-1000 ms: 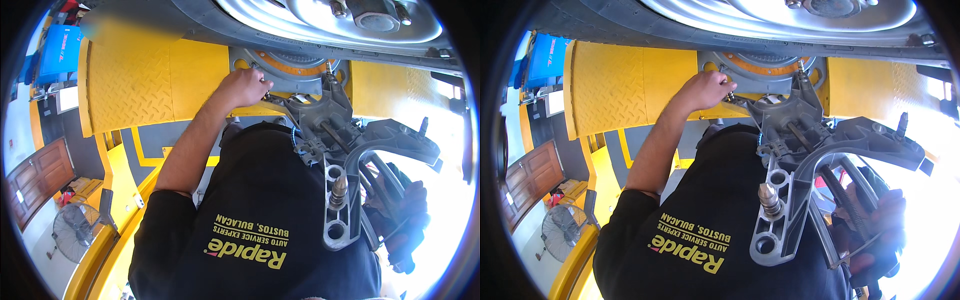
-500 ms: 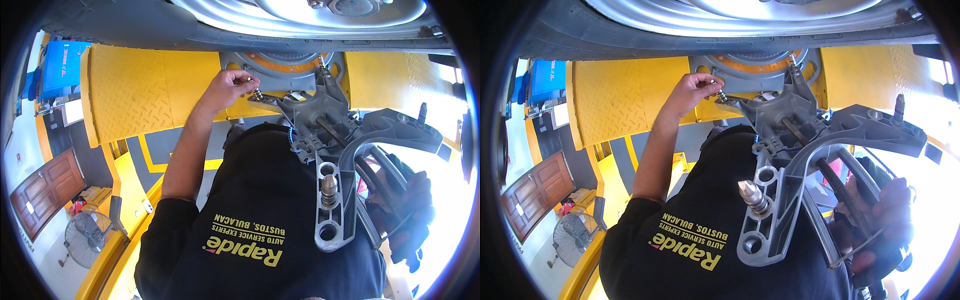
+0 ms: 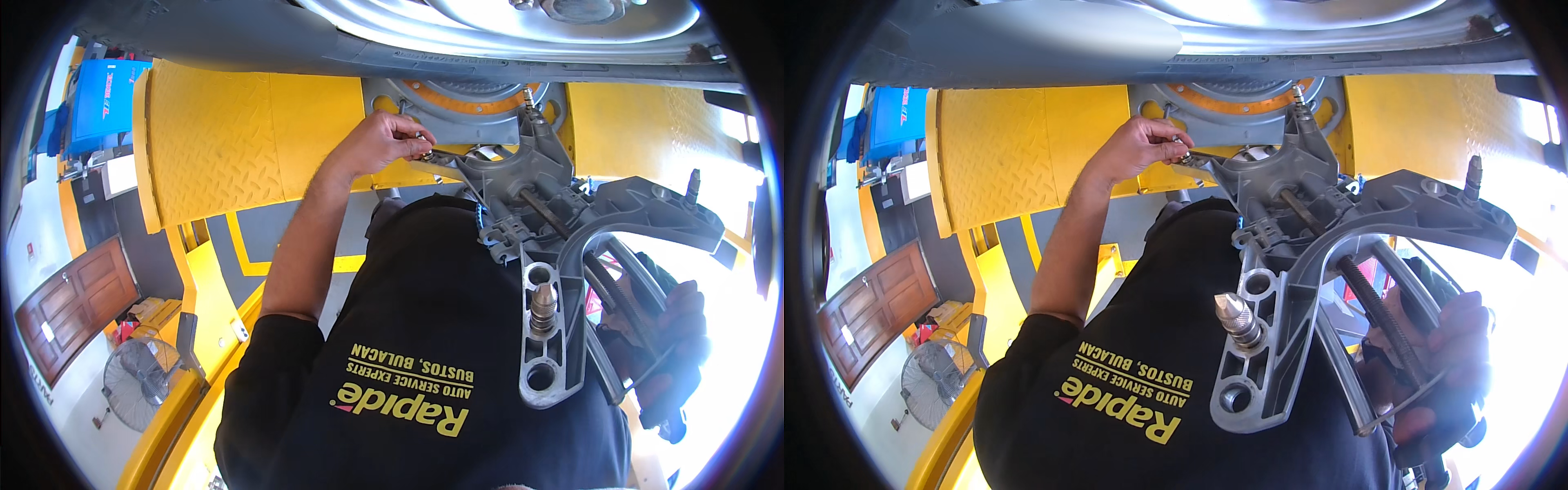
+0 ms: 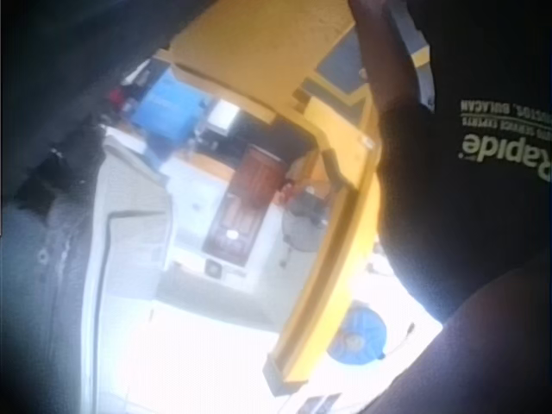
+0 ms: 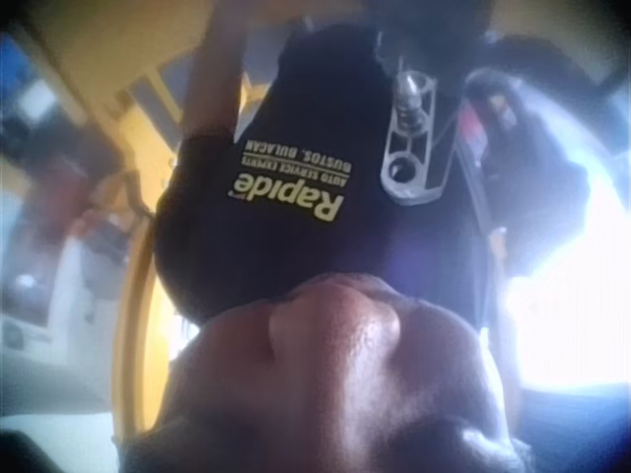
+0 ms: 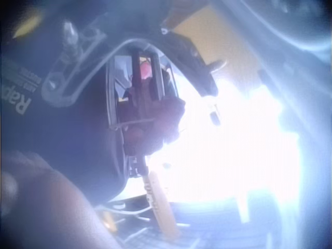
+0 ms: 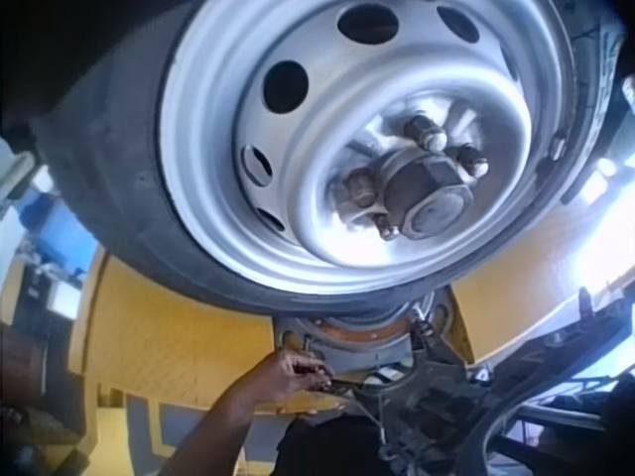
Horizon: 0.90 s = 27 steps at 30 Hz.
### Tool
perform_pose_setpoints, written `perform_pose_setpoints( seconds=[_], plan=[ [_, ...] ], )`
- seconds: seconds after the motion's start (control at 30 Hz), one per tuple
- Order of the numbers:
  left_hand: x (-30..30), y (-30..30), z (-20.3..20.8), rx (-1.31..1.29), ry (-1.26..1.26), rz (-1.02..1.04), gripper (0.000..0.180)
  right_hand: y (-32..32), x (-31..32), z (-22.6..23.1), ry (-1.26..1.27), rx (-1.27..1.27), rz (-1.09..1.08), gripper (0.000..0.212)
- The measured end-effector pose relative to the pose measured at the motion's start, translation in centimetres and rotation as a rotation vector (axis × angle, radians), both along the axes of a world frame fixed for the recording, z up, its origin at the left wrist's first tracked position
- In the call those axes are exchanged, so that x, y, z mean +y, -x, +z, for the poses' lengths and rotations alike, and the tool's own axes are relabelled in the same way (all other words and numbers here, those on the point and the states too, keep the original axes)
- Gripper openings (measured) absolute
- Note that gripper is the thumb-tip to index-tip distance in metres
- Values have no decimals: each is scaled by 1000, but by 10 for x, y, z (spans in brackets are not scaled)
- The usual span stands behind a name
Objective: The person attaches a wheel alignment sensor to a vehicle's wheel hub, secures it with a clamp, and then moves to a nearby workstation to adjust the sensor components.
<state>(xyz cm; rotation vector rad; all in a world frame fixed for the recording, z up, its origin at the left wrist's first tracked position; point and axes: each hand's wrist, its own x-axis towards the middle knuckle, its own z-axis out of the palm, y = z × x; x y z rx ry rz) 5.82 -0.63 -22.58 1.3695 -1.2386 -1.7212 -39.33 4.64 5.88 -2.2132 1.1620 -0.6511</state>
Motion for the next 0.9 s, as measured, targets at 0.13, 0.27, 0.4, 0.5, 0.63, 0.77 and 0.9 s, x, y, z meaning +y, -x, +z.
perform_pose_setpoints(
  seconds=[0.13, 0.27, 0.4, 0.5, 0.63, 0.77, 0.9],
  plan=[
    [7, 3, 1, -9, -14, 33, 21, 0, 2, -11, 46, -128, -20, 56],
    [-1, 1, 20, -194, 102, -34, 32, -2, -5, -19, 77, -233, 22, 57],
    [-38, 27, 37, -418, 310, 47, 50, -10, -16, -21, 136, -366, 143, 59],
    [-84, 72, 33, -391, 232, -113, 56, -18, -13, -25, 114, -442, 103, 61],
    [-130, 130, 2, -695, 130, -253, 49, -17, -5, -46, 253, -577, 77, 71],
    [-152, 158, -27, -425, 26, -156, 37, 2, -4, -63, 267, -586, 241, 54],
    [-155, 165, -37, -342, -7, -72, 31, 12, 4, -76, 286, -580, 234, 56]
  ],
)
